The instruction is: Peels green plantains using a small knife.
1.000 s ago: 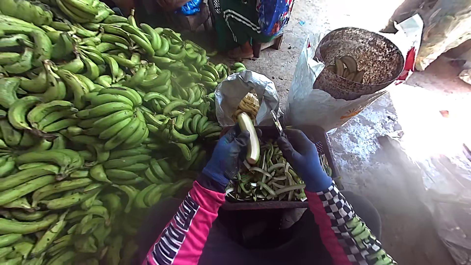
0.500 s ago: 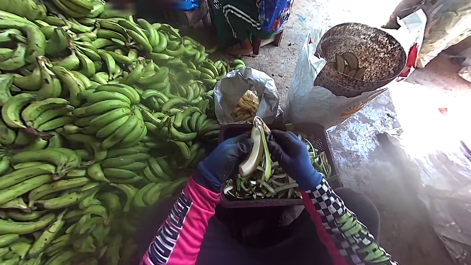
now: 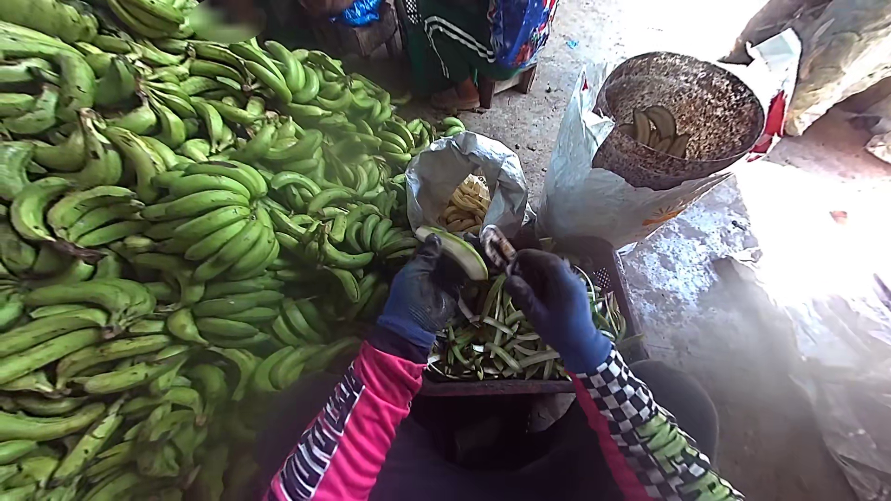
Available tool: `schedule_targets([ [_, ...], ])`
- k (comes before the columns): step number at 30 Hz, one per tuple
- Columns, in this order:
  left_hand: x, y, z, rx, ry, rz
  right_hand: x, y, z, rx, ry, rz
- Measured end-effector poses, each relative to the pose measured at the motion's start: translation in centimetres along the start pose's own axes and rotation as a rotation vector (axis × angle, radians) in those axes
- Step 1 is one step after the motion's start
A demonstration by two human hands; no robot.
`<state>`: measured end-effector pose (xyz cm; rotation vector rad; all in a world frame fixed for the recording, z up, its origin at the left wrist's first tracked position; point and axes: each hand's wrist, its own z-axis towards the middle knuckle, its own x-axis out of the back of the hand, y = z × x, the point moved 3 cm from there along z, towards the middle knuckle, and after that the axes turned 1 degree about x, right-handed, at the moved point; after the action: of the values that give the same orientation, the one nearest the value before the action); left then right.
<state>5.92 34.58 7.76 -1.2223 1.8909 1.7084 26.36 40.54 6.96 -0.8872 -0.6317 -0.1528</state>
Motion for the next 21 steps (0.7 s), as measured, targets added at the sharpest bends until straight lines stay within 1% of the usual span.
schedule_targets([
  [2,0.1,0.2,0.0,0.007,0.116,-0.052,-1.3,-0.6,-0.5,0.039,-0.035,-0.019],
  [4,0.1,0.5,-0.2,0.009,0.092,-0.002,-2.1,-0.8,-0.8,0.067,-0.047,-0.043],
  [6,0.0,0.9,-0.6,-0.006,-0.043,0.143,-2.2,-0.8,-0.8,0.108,-0.051,-0.043],
  [8,-0.6,1.5,-1.5,0.013,-0.23,0.341,-1.7,-0.7,-0.4,0.124,-0.052,-0.019],
  [10,-1.3,1.6,-2.4,0.089,-0.388,0.511,-1.0,-0.2,0.2,0.07,-0.055,0.016],
  [12,-1.6,1.1,-2.9,0.206,-0.456,0.597,-0.2,0.8,0.9,-0.034,-0.053,0.006],
  [14,-1.8,0.2,-3.1,0.275,-0.495,0.589,0.5,1.6,1.4,-0.098,-0.032,-0.01],
  [16,-2.1,-0.3,-3.0,0.262,-0.492,0.563,0.9,1.5,1.3,-0.127,0.008,0.024],
  [18,-2.3,0.0,-2.8,0.169,-0.389,0.527,1.0,1.3,1.0,-0.104,0.033,0.044],
  [19,-2.0,0.1,-2.4,0.12,-0.321,0.467,0.8,1.2,0.8,-0.083,0.037,0.045],
  [21,-1.2,0.2,-1.1,0.052,-0.21,0.223,0.4,1.0,0.4,-0.043,0.02,0.052],
])
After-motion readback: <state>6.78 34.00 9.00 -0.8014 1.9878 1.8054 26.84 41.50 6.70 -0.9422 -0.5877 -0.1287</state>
